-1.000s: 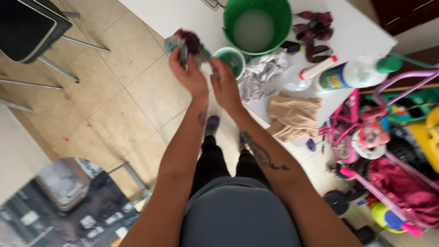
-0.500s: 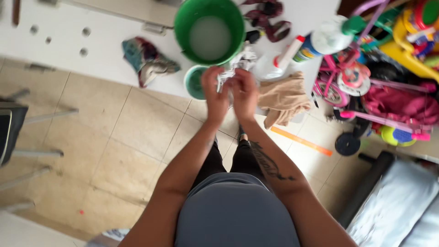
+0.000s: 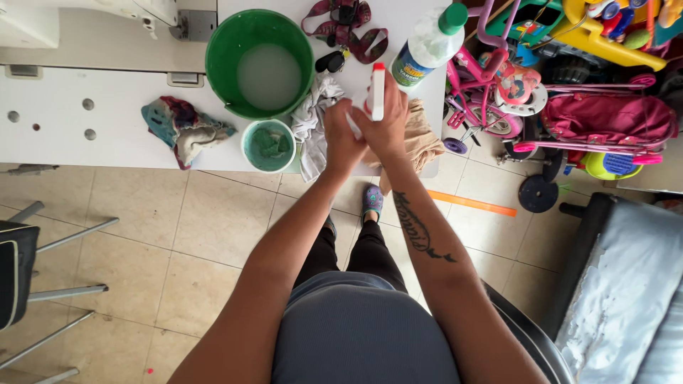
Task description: The person wipes a table surface with a cloth, applies liquid from a spray bottle, and continues scrubbing the table and the seat of a chair.
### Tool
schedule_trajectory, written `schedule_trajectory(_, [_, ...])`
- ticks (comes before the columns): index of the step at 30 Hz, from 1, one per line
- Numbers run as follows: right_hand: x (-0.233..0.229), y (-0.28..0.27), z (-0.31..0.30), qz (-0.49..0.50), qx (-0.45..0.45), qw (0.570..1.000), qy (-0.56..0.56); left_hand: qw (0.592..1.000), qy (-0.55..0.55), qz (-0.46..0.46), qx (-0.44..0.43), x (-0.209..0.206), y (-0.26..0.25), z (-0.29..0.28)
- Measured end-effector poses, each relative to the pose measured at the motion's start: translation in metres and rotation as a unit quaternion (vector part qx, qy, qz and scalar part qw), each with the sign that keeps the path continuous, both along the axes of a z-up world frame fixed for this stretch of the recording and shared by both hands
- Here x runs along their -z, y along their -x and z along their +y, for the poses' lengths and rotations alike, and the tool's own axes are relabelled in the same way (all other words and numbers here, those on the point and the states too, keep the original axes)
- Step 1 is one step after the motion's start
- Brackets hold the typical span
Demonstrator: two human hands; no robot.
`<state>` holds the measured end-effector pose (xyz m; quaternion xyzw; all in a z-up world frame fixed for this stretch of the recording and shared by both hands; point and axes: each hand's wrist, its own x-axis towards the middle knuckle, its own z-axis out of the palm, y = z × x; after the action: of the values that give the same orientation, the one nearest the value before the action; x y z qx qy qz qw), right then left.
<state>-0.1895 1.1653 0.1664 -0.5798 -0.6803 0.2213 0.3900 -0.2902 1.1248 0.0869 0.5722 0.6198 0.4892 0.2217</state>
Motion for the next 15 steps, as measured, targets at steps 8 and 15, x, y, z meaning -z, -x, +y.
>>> schedule_trajectory(8, [-0.043,-0.006,-0.029,-0.056,-0.180,0.979,-0.079,0.997,0.009,-0.063,0.050,-0.045,0.008,-0.025])
schedule_trajectory(15, [-0.086,0.046,-0.042,-0.058,-0.386,0.908,-0.152,0.983,-0.110,-0.137,-0.050,-0.088,0.027,-0.082])
